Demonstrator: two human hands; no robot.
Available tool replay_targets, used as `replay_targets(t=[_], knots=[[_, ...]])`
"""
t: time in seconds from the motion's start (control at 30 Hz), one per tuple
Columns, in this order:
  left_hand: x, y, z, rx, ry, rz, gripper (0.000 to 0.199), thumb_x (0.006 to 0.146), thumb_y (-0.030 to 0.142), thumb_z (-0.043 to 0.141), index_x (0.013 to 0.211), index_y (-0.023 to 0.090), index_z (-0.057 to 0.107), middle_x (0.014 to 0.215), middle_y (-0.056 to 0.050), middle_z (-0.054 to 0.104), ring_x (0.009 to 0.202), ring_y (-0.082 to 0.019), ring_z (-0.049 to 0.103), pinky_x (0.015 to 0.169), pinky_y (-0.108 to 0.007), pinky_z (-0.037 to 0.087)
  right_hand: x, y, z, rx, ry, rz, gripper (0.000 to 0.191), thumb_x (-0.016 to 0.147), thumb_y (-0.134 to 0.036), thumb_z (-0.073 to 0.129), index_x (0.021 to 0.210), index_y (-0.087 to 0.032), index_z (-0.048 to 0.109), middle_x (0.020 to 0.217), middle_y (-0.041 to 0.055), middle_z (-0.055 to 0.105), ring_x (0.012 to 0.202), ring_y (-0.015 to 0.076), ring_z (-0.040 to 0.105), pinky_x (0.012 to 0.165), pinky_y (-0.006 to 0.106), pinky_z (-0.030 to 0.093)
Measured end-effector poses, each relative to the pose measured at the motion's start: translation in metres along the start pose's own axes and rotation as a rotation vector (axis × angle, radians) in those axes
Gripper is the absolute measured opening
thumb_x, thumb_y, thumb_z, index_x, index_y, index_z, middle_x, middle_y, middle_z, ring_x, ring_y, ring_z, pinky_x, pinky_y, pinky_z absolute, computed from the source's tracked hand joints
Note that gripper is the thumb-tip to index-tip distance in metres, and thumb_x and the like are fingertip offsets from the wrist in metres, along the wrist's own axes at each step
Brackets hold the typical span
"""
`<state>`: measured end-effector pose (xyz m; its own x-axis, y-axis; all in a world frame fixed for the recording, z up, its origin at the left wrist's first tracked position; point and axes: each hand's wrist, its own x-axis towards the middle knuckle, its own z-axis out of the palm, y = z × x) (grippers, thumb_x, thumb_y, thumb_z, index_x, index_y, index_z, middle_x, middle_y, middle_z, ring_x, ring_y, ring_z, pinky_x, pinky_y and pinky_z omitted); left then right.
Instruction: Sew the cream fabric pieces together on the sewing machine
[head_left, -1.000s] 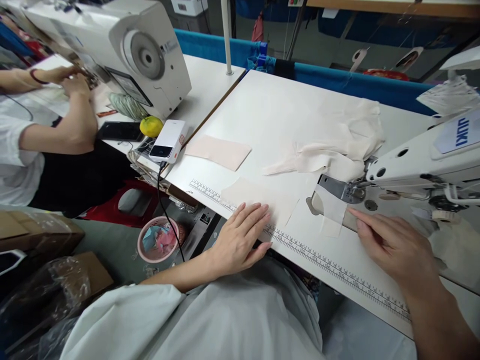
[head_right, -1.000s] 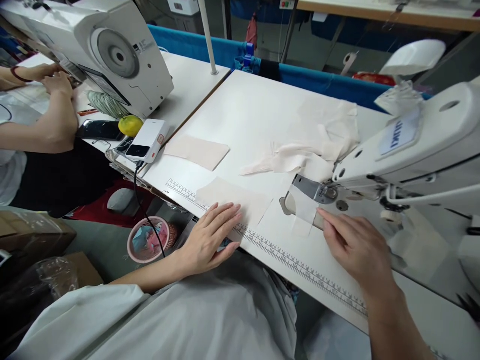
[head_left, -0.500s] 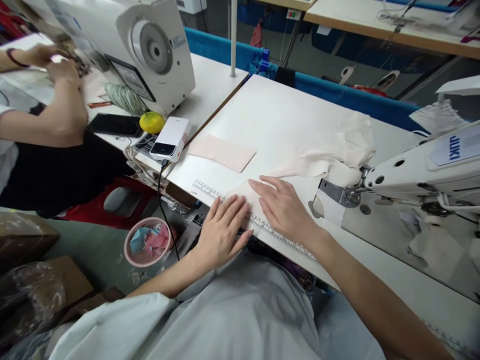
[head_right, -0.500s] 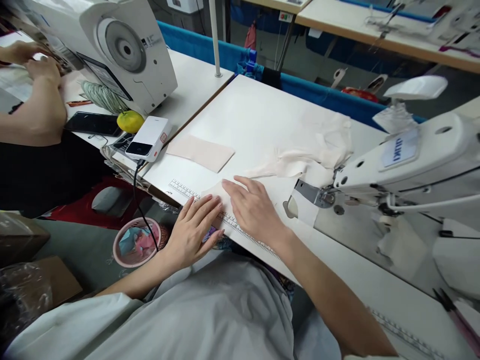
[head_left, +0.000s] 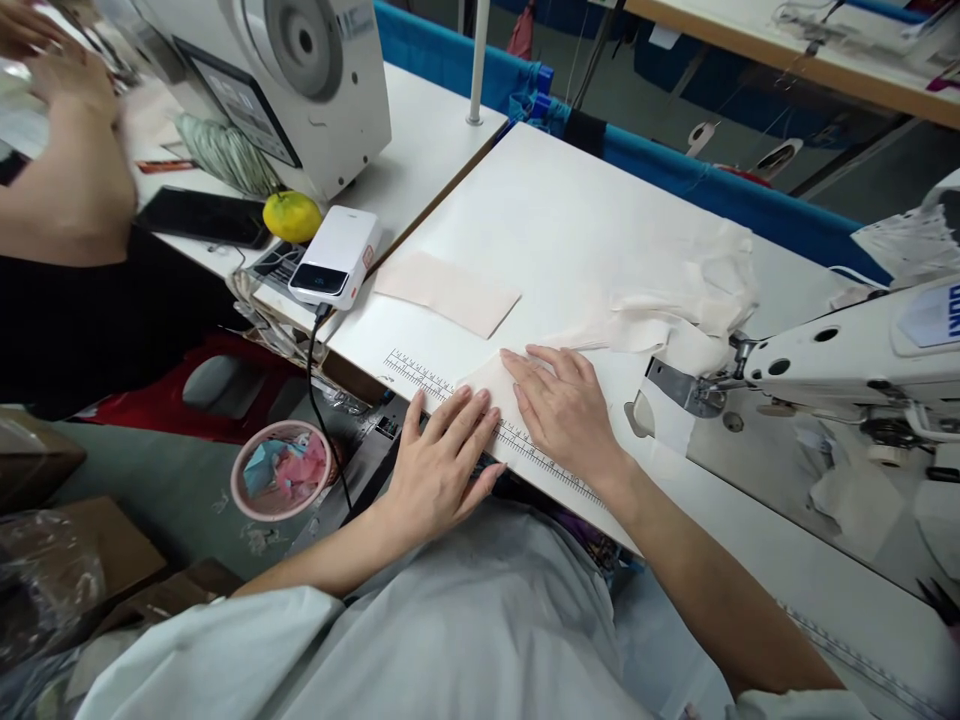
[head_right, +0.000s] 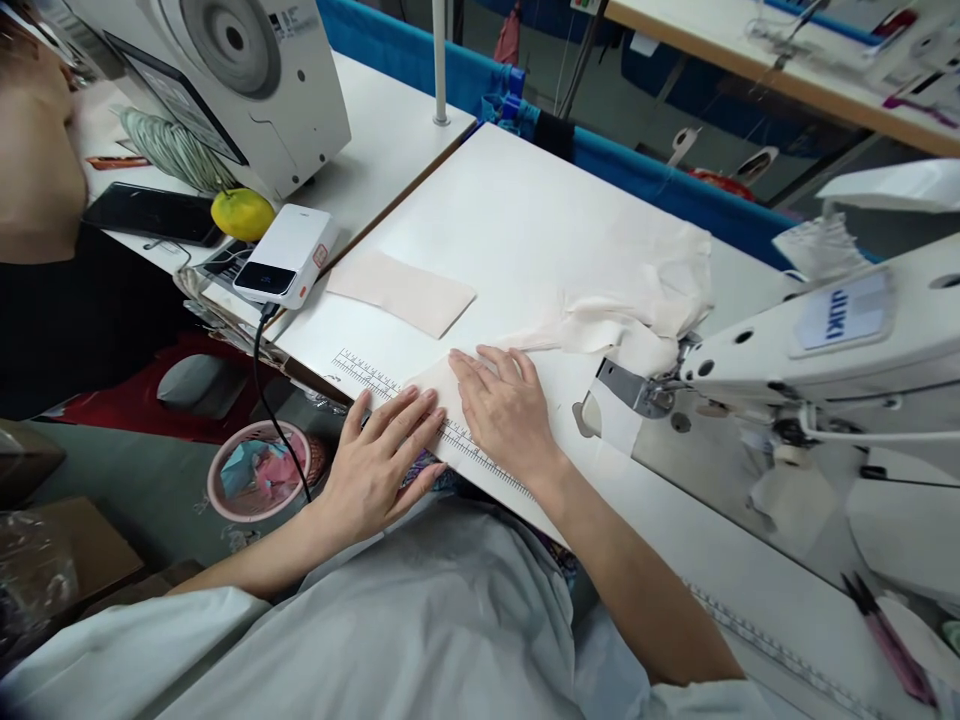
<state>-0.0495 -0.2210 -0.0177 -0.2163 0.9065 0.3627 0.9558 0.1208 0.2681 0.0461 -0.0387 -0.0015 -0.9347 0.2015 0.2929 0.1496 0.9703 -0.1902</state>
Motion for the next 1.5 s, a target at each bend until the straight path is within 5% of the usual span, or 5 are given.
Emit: replay_targets(t=[0.4, 0.8, 1.0, 1.23, 1.5], knots=[[0.003, -0.008, -0.004, -0.067, 0.029, 0.031, 0.051, 0.097, 0.035, 0.050, 0.145, 0.016, 0.042, 0.142, -0.013, 0.056, 0.137, -0.028, 0.047, 0.122, -0.052, 0.019, -0.003, 0.008, -0.002, 0.165, 0.126, -0.031, 0.044, 0.097, -0.012, 0.038, 0.139, -0.019, 0.050, 0.125, 0.0068, 0.068, 0.130, 0.0246, 0.049, 0.111, 0.048, 0.033], [0.012, -0.008, 0.004, -0.013, -0.014, 0.022, 0.052, 0.098, 0.041, 0.049, 0.145, 0.018, 0.045, 0.147, -0.011, 0.052, 0.138, -0.032, 0.045, 0.123, -0.058, 0.009, -0.001, 0.004, 0.003, 0.142, -0.008, -0.002, 0.048, 0.095, -0.011, 0.039, 0.141, -0.018, 0.048, 0.123, 0.0081, 0.070, 0.135, 0.0260, 0.047, 0.116, 0.053, 0.025], [0.013, 0.000, 0.003, -0.073, -0.005, 0.089, 0.052, 0.097, 0.036, 0.051, 0.145, 0.018, 0.044, 0.146, -0.012, 0.053, 0.142, -0.033, 0.040, 0.122, -0.060, 0.012, -0.003, 0.013, -0.037, 0.234, 0.140, 0.059, 0.043, 0.099, -0.020, 0.036, 0.139, -0.024, 0.052, 0.135, 0.0080, 0.062, 0.131, 0.0238, 0.051, 0.111, 0.048, 0.039], [0.028, 0.027, 0.020, -0.152, -0.085, 0.350, 0.058, 0.099, 0.039, 0.048, 0.148, 0.009, 0.038, 0.150, -0.015, 0.047, 0.144, -0.029, 0.037, 0.124, -0.054, 0.014, -0.062, 0.020, -0.093, 0.112, 0.241, 0.251, 0.034, 0.098, -0.021, 0.042, 0.127, -0.024, 0.061, 0.116, 0.0081, 0.071, 0.114, 0.0236, 0.063, 0.098, 0.043, 0.050], [0.029, 0.021, 0.029, -0.165, 0.033, 0.443, 0.047, 0.096, 0.025, 0.058, 0.141, 0.024, 0.048, 0.133, -0.006, 0.065, 0.126, -0.020, 0.059, 0.120, -0.043, 0.030, -0.141, 0.009, -0.088, 0.214, 0.260, 0.350, 0.030, 0.091, -0.013, 0.047, 0.110, -0.026, 0.066, 0.110, 0.0046, 0.073, 0.106, 0.0224, 0.063, 0.089, 0.042, 0.053]])
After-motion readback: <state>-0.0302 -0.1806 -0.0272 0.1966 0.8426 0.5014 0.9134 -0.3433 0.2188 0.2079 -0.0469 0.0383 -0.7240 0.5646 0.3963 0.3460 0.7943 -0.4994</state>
